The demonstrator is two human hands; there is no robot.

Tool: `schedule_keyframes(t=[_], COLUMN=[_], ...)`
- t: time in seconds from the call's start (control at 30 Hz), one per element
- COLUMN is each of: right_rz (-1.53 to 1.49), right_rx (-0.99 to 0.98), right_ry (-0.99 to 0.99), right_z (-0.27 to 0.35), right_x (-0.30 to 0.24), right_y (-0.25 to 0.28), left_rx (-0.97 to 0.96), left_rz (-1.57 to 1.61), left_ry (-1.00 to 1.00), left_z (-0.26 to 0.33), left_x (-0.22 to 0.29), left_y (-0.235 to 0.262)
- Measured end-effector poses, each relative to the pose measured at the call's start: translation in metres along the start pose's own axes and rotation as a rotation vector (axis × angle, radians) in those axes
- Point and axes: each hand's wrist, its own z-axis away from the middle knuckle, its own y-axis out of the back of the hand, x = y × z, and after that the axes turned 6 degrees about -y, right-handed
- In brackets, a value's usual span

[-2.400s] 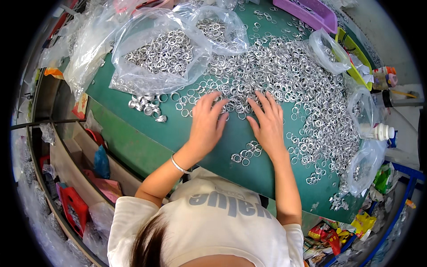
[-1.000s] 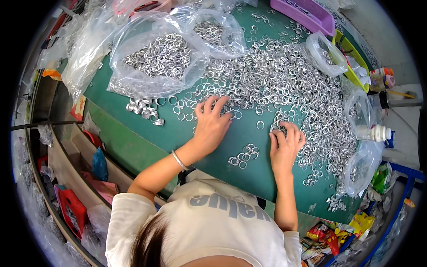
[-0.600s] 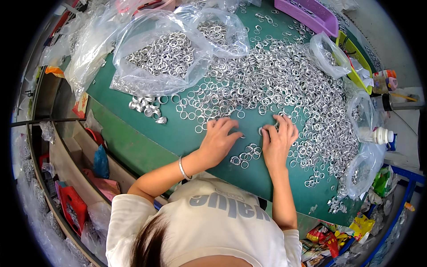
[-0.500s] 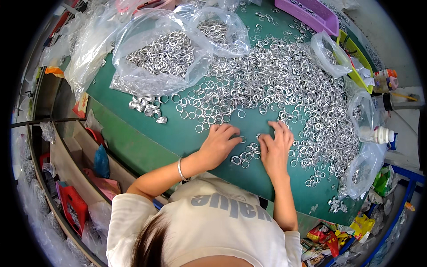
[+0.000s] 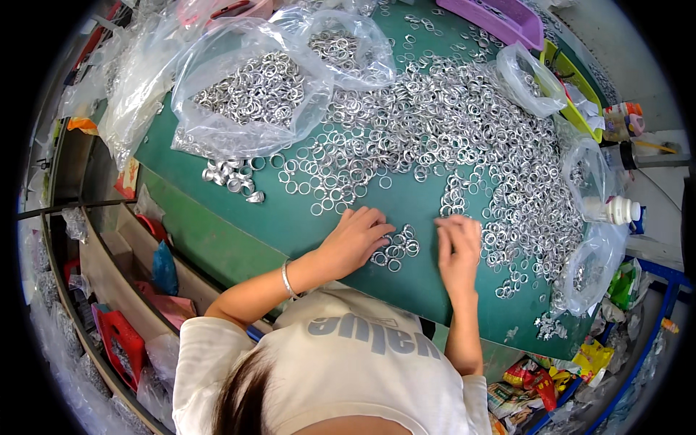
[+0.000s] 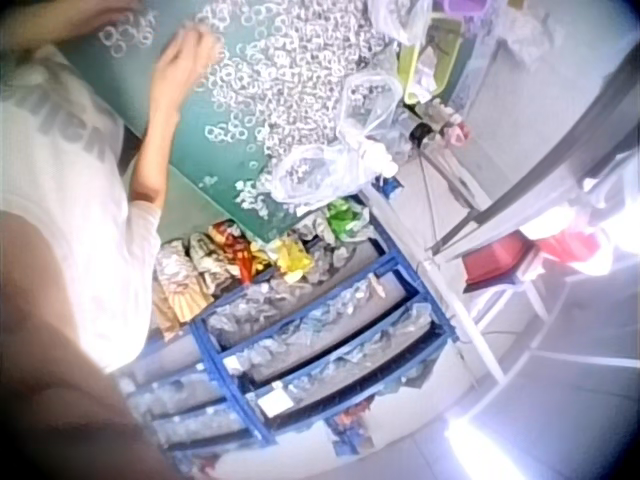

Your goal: The person sorts through a large pile of silver metal rings on a green work surface by hand, occasionally picking up individual rings or small handfuls and placing them into different plastic bags and containers.

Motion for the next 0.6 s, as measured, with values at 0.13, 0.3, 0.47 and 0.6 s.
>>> schedule_keyframes(t=[0.13, 0.3, 0.47, 0.6], right_rz=[0.151, 0.229, 0.255, 0.224], right_rx=[0.171, 0.196, 0.127, 0.107], right_ry=[-0.118, -0.071, -0.057, -0.042], right_z=[-0.012, 0.001, -0.003, 0.005], right_x=[0.005, 0.011, 0.008, 0.001], right_y=[0.004, 0.002, 0.000, -0.009], left_rx=[0.117, 0.010, -0.077, 0.074], left_rz=[-0.100, -0.082, 0.042, 0.137], left_ry=[-0.052, -0.172, -0.216, -0.166], left_z=[-0.011, -0.022, -0.015, -0.019], left_x=[0.004, 0.010, 0.012, 0.011], left_y=[-0.011, -0.023, -0.026, -0.019])
